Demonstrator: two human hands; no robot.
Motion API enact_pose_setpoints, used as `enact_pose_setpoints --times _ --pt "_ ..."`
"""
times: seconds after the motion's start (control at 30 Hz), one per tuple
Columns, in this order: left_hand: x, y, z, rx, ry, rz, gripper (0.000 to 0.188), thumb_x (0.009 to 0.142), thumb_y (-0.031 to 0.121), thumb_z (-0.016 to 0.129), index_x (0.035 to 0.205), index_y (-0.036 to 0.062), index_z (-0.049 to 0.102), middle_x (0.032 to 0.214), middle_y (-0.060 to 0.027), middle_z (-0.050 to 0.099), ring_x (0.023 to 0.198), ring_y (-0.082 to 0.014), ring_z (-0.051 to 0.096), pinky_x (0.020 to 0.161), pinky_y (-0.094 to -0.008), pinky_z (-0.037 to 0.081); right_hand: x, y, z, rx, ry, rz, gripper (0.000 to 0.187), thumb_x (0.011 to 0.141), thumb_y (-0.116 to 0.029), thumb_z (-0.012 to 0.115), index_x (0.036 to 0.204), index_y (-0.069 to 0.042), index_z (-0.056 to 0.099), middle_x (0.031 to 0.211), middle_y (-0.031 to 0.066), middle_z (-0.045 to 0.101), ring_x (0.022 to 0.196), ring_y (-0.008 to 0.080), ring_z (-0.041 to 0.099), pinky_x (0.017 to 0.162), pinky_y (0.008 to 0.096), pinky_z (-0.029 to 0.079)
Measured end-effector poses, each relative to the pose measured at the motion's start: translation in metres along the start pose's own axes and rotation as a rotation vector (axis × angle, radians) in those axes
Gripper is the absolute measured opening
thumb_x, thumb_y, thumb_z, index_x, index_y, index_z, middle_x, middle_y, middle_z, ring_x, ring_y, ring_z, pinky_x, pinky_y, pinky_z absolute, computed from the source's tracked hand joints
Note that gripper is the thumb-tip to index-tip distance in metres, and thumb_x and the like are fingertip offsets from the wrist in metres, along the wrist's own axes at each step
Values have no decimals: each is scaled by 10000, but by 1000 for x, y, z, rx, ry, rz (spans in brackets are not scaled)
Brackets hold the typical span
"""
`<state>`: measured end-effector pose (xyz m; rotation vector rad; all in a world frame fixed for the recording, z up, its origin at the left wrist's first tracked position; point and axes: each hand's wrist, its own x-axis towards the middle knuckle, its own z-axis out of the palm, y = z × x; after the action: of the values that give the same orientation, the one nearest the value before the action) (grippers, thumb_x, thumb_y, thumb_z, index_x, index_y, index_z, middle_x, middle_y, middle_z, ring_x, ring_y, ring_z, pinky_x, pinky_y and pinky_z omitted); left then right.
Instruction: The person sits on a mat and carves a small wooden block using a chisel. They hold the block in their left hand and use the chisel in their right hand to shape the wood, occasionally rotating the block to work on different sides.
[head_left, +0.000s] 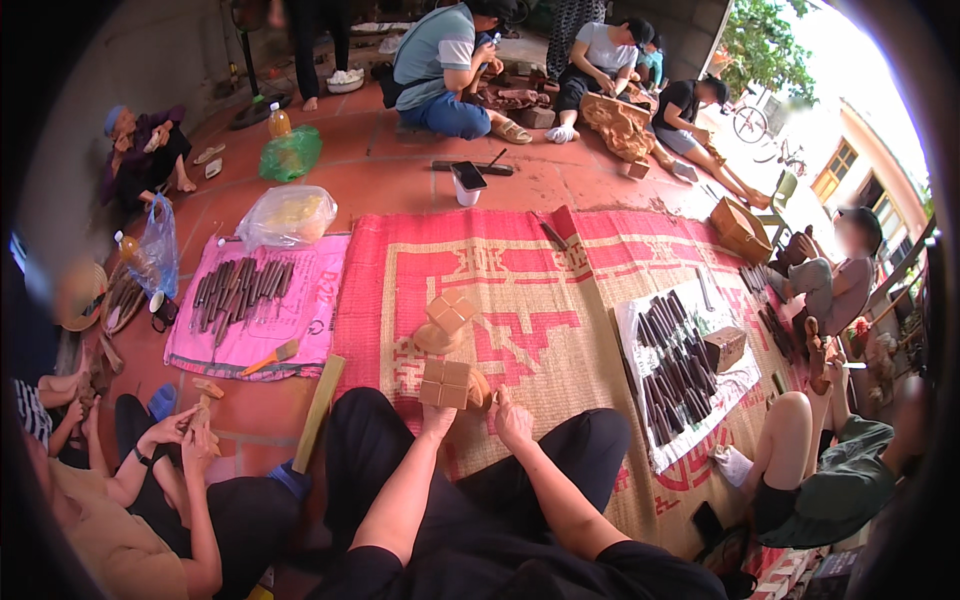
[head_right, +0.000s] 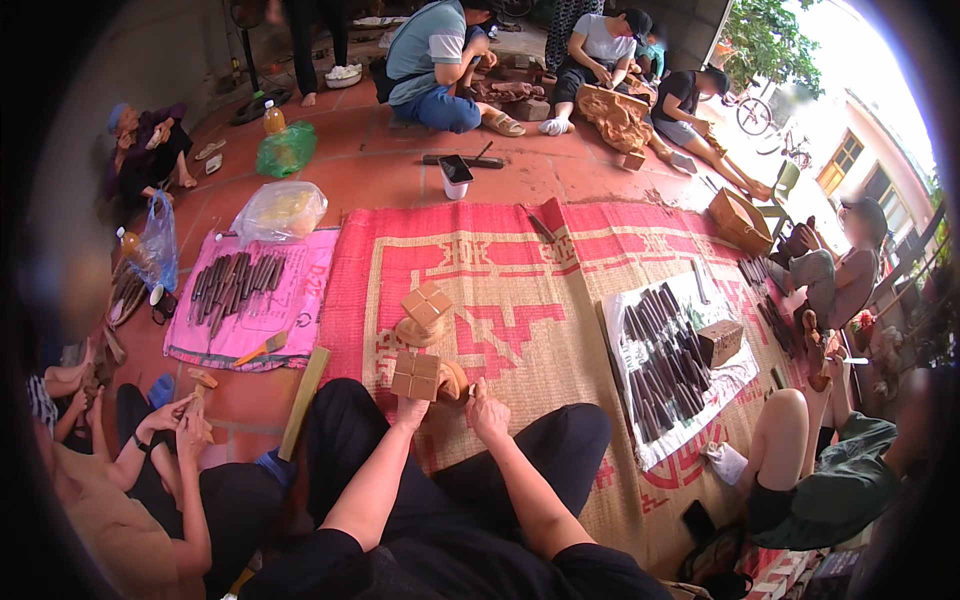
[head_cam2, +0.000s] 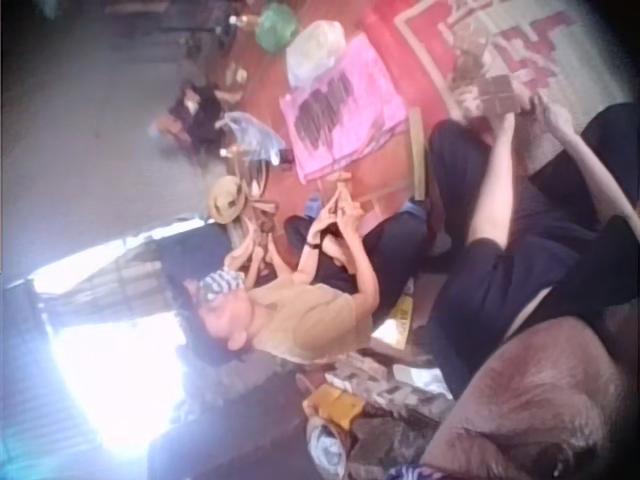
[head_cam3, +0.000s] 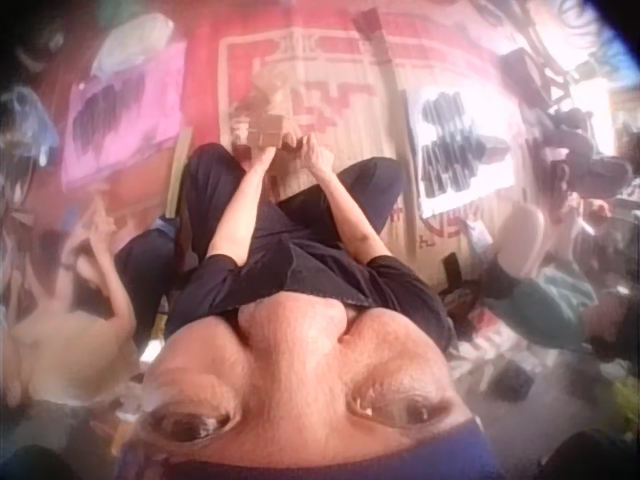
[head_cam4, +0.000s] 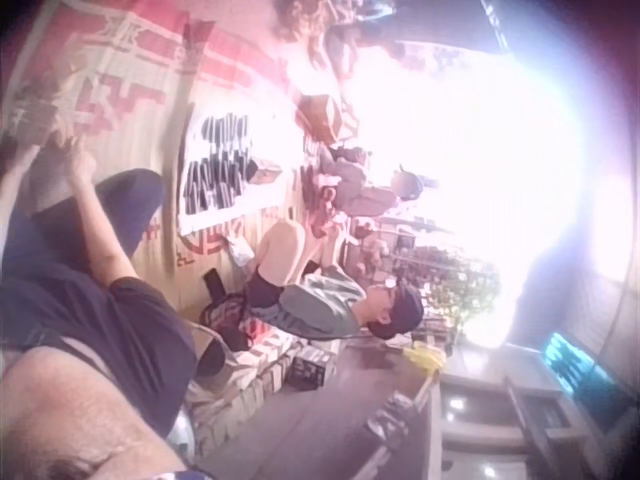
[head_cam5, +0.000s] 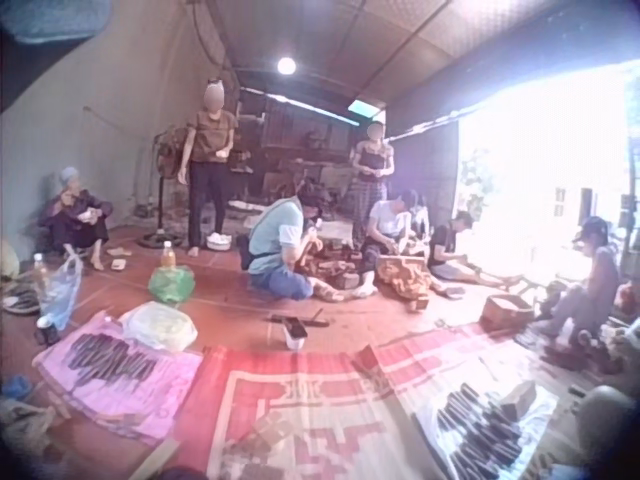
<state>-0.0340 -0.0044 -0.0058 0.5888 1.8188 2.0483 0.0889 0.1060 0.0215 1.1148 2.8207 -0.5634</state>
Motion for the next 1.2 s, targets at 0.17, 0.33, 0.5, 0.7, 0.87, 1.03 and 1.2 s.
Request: enact_pose_setpoints --times 0.17,0.33,0.5,0.7,0.87,1.03,1.2 --pt "2 13 5 -44 8 1 310 760 186 704 1003 55 565 940 -4 574 859 -103 536 715 -278 454 -6 -21 -2 -5 80 -79 552 833 -143 430 1364 -106 282 768 186 638 664 315 631 596 445 476" --pt "-3 4 10 -31 54 66 276 757 141 684 985 41 565 925 -30 591 833 -139 558 715 -295 463 1 11 13 -123 -33 -46 576 826 -145 446 1373 -105 272 716 174 630 635 291 634 559 408 481" --pt "5 6 2 -21 67 9 230 765 177 669 920 31 581 874 -46 601 809 -143 563 684 -294 460 -6 -15 -12 -80 107 -110 561 828 -156 457 1359 -79 292 667 177 618 589 292 620 539 423 475" --pt "-10 12 13 -36 98 69 316 754 203 703 981 38 557 911 -22 599 841 -112 556 714 -286 467 -2 9 14 -113 48 -122 588 817 -231 498 1350 -72 308 698 170 627 620 299 627 561 417 479" --pt "2 11 7 -113 55 6 281 771 178 692 980 42 564 901 2 591 802 -84 548 679 -261 465 0 10 -1 -139 27 -86 575 819 -185 467 1359 -77 302 732 148 637 612 285 628 557 420 482" --pt "-1 5 4 -147 42 -9 290 760 167 699 983 41 563 915 -7 594 815 -96 551 691 -269 463 -7 -12 4 -144 57 -93 600 817 -190 492 1369 -94 276 730 153 632 624 295 626 573 421 487" --pt "-4 -1 8 -84 55 75 294 753 174 702 977 41 566 931 -17 602 846 -116 559 719 -281 464 5 21 24 -155 30 -106 595 808 -227 544 1346 -109 319 705 163 631 639 304 631 569 418 486"
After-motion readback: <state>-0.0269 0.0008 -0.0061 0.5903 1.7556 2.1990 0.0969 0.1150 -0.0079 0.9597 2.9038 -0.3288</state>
